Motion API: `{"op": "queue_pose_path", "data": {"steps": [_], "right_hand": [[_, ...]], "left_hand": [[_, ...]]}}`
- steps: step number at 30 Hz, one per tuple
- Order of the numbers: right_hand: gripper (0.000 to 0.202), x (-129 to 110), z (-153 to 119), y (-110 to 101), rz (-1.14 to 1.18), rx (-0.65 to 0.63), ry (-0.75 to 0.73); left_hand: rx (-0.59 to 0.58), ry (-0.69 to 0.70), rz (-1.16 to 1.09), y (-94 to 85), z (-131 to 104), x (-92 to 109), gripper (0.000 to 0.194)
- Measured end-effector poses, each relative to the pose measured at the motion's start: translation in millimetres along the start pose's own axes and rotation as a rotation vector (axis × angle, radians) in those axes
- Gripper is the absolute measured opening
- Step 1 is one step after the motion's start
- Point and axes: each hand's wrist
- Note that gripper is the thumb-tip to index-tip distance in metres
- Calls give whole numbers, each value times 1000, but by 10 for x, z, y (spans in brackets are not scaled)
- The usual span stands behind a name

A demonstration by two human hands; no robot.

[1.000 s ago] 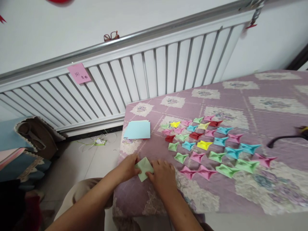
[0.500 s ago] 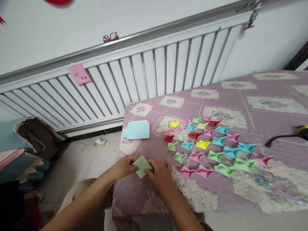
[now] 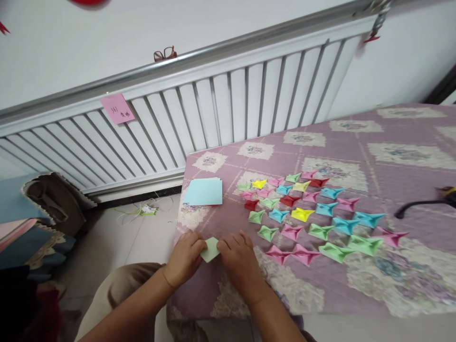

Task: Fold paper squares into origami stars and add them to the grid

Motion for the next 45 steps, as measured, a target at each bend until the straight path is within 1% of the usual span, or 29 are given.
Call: {"op": "queue_pose_path", "data": {"steps": [4,9,12,16,19,21,24,30,35,38,42,45], "right_hand": [[15,30,-50,47,-38,-135,-20],[15,10,-91,9,-23,-300,-1],[17,-13,-88,-81,48,-385,25],[19,-26,-72,-210,138,-448,48],[23,-15,-53,-254,186,-482,57],[23,-1,-42,-253,191,-499,68],[21,20,-41,-230,184,-502,75],[10,24,-69,-187,160,-447,69],[9,12,-70,-109,75,-398,71],[11,3,-60,-61,32,-380,90],[11,-1,-57,-33,-9,-352,142],[11,13,-63,-20,-13,-317,176]], "left_hand": [[-79,14,71,63,-71,23,14],[-111,-6,-15,70,-159,50,15],[-123,-41,-110,33,-206,67,19],[-124,-65,-230,-46,-259,86,33],[-107,-63,-323,-75,-291,81,42],[-96,-79,-368,-71,-301,71,42],[-80,-116,-400,-47,-301,54,36],[-16,-145,-440,24,-279,17,26],[45,-167,-411,96,-242,31,16],[71,-205,-374,115,-225,55,12],[86,-276,-339,129,-224,57,9],[80,-313,-342,128,-220,40,11]]}}
Point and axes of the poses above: each hand's wrist, its own z-axis towards the middle knuckle, its own y-axis out of the palm, x = y × z, and after that the axes turned 4 degrees about y, right-handed
